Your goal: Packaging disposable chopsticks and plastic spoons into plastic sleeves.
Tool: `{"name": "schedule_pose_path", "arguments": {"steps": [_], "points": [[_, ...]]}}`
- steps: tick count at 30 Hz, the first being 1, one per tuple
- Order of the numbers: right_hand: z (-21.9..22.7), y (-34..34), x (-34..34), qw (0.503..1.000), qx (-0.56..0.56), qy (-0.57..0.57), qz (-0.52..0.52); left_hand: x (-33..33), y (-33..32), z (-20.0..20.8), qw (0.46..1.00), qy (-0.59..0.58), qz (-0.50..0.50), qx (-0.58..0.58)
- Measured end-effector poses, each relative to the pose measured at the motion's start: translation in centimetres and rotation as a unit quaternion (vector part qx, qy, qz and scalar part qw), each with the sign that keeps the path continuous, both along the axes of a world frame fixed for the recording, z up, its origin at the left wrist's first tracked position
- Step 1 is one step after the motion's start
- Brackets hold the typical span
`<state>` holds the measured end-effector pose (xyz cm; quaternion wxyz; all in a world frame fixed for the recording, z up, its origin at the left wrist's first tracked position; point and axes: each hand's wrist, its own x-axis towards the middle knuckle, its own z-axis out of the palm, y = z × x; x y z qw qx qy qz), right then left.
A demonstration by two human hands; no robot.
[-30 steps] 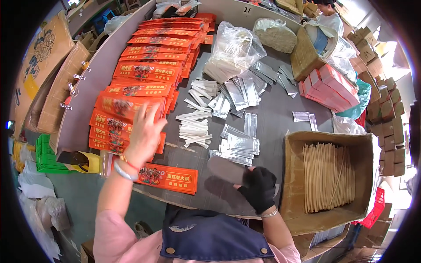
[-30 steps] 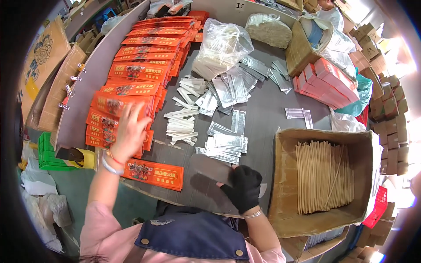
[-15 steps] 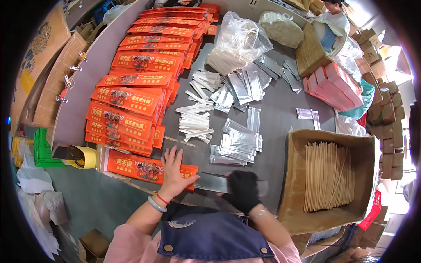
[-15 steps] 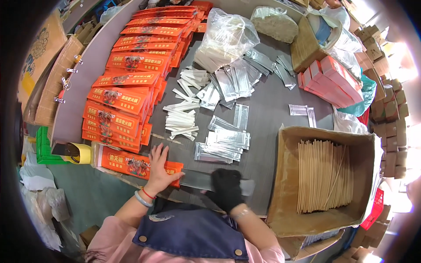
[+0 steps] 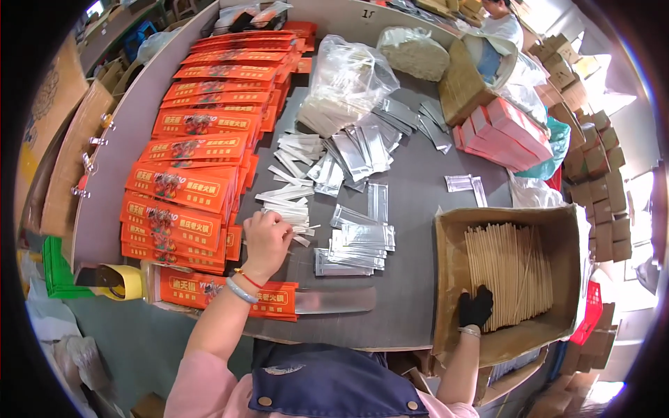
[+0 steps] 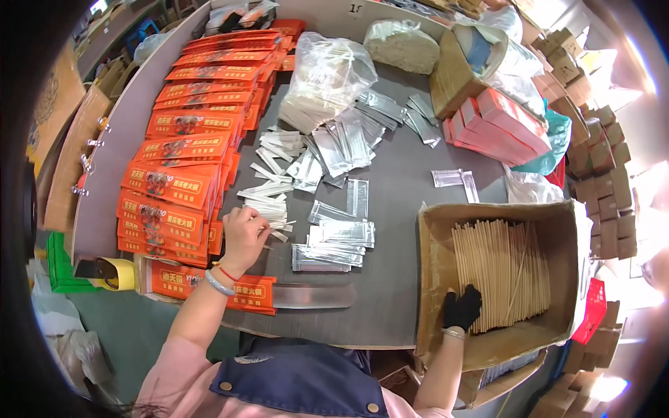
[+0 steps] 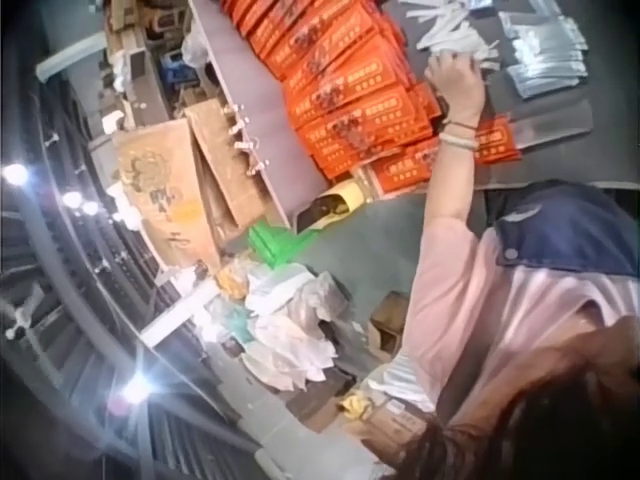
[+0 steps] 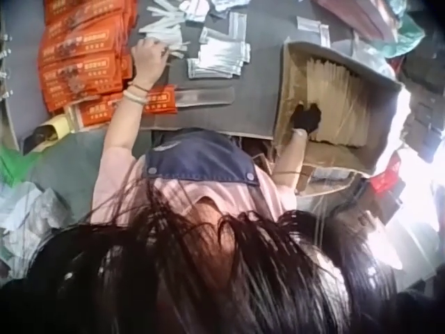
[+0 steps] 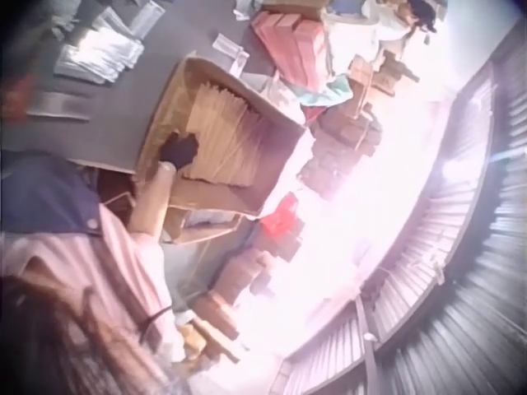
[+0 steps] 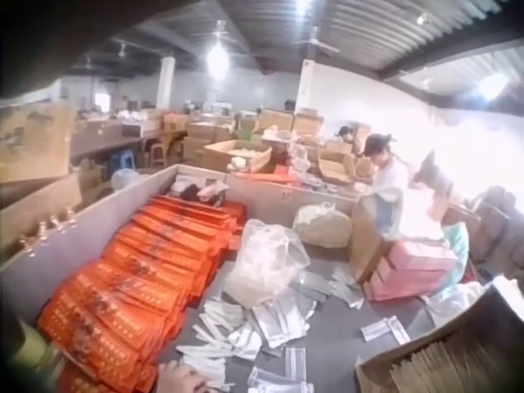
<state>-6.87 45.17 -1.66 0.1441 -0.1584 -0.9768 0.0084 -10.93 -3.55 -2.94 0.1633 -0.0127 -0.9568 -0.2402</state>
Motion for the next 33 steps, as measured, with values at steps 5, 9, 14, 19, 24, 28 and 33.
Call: {"name": "schedule_pose_path", "arguments": {"steps": [5,9,14,19,24,28,33], "points": [[-1.5,2.2,0.1,0.987,0.049,-0.152,-0.019,-2.8,5.9,-0.8,0.981,-0.033,-0.128,0.143],[-0.8,0.0,0.1,0.982,-0.033,-0.184,-0.038,-4.7,9.5,-1.5,0.985,0.001,-0.139,0.106],[-2.7,-0.4,0.3,0.973,-0.162,0.147,-0.072,-6.3,10.3,0.2,0.977,-0.163,-0.128,0.040],[2.9,-5.6,0.0,0.873,-0.391,0.279,0.084,-6.0,9.8,0.5,0.971,-0.179,-0.118,0.107],[1.7,-7.3,-0.7,0.912,-0.383,0.142,0.042,-2.5,7.9,4.1,0.902,-0.285,-0.169,0.278],[3.2,-9.9,-0.6,0.925,-0.287,-0.025,0.246,5.1,5.1,3.3,0.928,-0.313,-0.173,0.104],[3.4,-13.1,0.1,0.860,-0.239,-0.195,0.407,9.6,3.1,3.4,0.972,-0.178,-0.098,0.116]]}}
